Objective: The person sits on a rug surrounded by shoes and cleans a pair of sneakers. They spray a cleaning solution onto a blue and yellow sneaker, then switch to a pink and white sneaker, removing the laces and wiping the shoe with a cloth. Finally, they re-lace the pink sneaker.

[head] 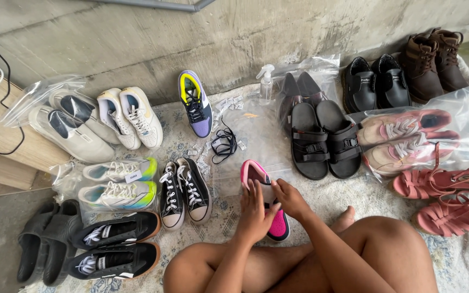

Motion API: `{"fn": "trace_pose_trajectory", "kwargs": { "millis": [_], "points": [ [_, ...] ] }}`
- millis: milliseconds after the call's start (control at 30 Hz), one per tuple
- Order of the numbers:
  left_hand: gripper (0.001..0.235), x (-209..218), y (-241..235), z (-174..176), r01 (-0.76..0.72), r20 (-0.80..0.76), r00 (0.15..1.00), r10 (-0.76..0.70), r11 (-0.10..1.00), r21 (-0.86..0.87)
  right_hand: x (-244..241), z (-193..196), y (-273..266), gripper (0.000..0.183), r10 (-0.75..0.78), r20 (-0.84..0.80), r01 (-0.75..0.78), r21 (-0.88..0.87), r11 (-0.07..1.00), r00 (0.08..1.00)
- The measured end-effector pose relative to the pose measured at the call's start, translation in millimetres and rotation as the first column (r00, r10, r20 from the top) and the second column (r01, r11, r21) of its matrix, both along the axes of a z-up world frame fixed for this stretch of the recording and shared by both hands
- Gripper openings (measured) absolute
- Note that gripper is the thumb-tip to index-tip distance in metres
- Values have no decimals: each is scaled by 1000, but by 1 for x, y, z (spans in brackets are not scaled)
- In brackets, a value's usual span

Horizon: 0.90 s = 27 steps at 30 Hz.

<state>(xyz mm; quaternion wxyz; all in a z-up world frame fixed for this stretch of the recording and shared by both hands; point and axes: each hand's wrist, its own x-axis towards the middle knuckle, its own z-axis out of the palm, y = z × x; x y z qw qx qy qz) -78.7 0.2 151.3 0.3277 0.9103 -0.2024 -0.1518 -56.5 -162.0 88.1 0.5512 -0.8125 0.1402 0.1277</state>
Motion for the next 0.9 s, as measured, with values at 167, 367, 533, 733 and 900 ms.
{"fn": "trace_pose_trajectory", "kwargs": {
  "millis": [167,367,533,733,900],
  "points": [
    [99,40,12,-3,51,-23,998,-52,998,-27,-1,26,-8,39,95,-6,-95,-19,995,995],
    [75,67,23,-26,-4,-139,990,10,999,41,-5,94,-5,55,147,-64,-140,109,984,987],
    [57,75,24,-49,-70,-112,991,79,994,86,-4,69,-4,61,400,-16,-389,-268,881,916],
    [49,68,21,-21,-131,-122,984,130,991,7,2,33,-9,57,386,59,-298,-531,793,921],
    [42,66,19,-35,-191,-57,981,187,978,-84,5,17,-4,51,333,27,-234,-657,717,942]
  ]
}}
